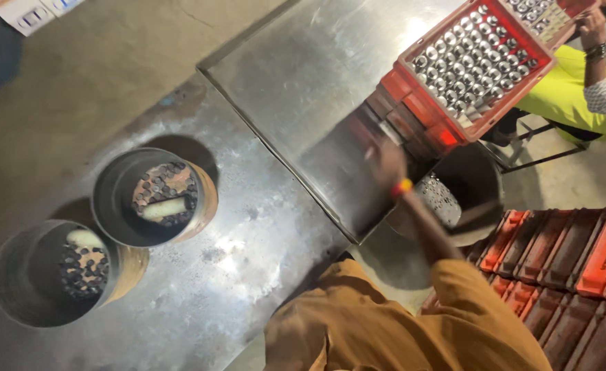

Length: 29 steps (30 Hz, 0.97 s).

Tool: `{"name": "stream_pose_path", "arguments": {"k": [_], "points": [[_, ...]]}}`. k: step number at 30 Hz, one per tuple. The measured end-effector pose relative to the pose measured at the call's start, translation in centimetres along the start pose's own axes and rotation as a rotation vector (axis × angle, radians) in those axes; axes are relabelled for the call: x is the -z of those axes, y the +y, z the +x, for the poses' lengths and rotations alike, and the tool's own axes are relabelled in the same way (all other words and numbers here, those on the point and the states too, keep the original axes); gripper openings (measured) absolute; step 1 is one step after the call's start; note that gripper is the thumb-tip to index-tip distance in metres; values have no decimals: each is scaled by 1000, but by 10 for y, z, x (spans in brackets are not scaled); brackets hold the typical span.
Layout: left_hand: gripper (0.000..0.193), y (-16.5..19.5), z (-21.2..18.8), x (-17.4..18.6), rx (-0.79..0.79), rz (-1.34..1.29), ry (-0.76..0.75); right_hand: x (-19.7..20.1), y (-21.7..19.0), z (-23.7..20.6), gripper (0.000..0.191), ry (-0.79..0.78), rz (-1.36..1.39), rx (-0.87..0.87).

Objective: The person repeatedly picks up small metal caps from a red crate and places them into two metal bins on the table. The person also wipes the crate with a cloth and moves the crate to a different position on the table.

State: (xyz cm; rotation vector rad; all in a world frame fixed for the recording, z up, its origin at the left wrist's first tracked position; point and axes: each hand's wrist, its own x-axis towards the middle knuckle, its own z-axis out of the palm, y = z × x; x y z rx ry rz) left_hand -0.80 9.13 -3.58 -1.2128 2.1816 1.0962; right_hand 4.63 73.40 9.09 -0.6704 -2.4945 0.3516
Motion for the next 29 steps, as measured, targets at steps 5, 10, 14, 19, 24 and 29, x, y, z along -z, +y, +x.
{"name": "stream_pose_path", "arguments": {"k": [5,10,14,19,24,29], "points": [[65,3,10,17,-6,-37,-9,-53,-101,-141,37,-258,327,-88],[67,-31,5,28,15,-172,12,-81,-179,-189,59,-573,237,128],[69,-33,-3,41,16,-399,21,-76,-195,-179,63,-652,172,208],[71,-29,-39,39,-10,-656,-91,-58,-205,-161,61,-657,204,236],[83,-52,-94,40,-104,-262,-160,-49,-229,-160,63,-607,168,247],[76,-128,-127,57,75,-229,7,-46,-250,-162,63,-573,231,225]]}}
